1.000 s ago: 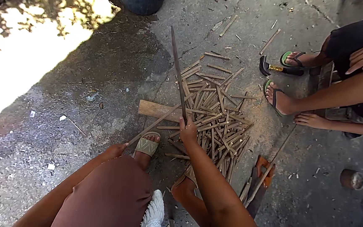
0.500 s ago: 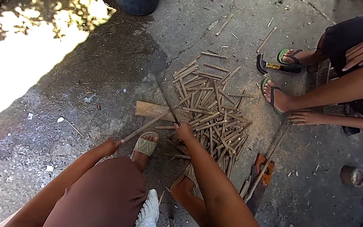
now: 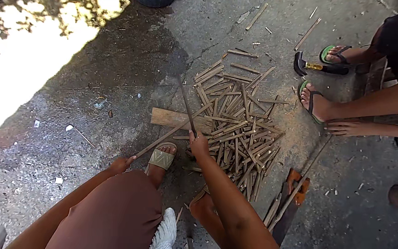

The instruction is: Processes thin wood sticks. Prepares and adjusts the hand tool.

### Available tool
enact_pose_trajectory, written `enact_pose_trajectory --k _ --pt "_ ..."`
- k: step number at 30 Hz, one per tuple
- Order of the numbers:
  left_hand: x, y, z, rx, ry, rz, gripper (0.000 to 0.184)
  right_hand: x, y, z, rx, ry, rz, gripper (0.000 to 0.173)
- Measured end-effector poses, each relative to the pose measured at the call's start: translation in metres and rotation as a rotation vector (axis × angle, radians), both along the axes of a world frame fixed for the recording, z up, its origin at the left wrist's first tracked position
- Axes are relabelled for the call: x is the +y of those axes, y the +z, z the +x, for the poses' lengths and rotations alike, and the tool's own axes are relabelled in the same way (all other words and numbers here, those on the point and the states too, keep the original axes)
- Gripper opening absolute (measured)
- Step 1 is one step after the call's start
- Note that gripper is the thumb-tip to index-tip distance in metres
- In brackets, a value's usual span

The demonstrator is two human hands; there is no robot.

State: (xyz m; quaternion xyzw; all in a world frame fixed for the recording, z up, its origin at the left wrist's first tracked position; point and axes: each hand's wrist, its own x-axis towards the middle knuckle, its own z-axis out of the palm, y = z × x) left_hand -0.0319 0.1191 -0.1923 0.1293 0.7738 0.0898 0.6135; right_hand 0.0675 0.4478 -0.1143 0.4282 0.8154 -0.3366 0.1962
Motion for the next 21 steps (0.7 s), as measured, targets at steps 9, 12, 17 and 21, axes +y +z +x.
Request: enact_pose_trajectory --k 9,12,17,21 --pt "0.01 0.05 -0.009 -0.032 0.031 -0.037 0.077 -0.006 -0.039 0.013 -0.169 0.065 -0.03 0.046" --pt "0.01 0.059 -0.011 -0.024 0.044 -0.069 0.078 -0.008 -0.04 -0.001 -0.231 0.097 -0.062 0.047" --pt "0.007 0.043 -0.011 -0.002 0.017 -0.046 0.077 -0.002 -0.026 -0.006 -0.134 0.034 -0.076 0.048" --pt "0.006 0.035 -0.004 0.078 0.022 0.025 0.068 0.0 -0.027 0.005 0.095 -0.153 -0.253 0.043"
